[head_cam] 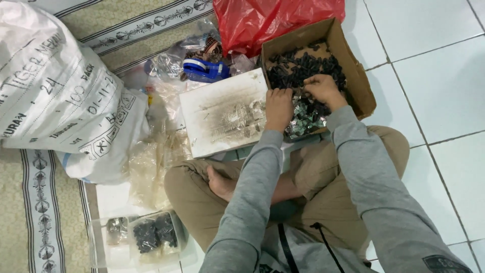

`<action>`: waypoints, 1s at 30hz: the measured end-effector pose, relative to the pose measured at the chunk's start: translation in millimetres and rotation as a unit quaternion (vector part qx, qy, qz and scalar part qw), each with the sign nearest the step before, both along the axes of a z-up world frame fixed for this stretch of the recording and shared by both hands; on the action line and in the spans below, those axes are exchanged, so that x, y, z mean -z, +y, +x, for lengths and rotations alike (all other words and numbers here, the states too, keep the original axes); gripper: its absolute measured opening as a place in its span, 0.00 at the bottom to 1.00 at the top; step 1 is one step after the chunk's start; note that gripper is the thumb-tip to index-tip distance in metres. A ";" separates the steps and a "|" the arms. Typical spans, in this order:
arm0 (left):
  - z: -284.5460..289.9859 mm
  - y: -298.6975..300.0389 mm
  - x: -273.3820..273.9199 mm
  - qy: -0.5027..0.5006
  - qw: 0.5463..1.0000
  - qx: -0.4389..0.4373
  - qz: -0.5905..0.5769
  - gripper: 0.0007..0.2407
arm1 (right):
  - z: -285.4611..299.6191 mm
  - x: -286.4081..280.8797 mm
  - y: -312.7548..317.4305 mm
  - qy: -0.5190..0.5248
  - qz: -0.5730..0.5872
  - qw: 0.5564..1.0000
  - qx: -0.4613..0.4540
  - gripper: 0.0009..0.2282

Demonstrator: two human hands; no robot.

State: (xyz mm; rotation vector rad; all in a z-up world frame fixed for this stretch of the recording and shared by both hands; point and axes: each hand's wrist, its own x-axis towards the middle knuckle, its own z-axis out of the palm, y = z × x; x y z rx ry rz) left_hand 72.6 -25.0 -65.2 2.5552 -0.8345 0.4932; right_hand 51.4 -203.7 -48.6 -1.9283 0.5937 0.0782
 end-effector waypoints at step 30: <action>-54.2 199.7 -87.7 0.381 0.705 -0.092 -0.592 0.07 | -27.3 -67.2 204.4 -0.250 0.143 0.952 -0.104 0.07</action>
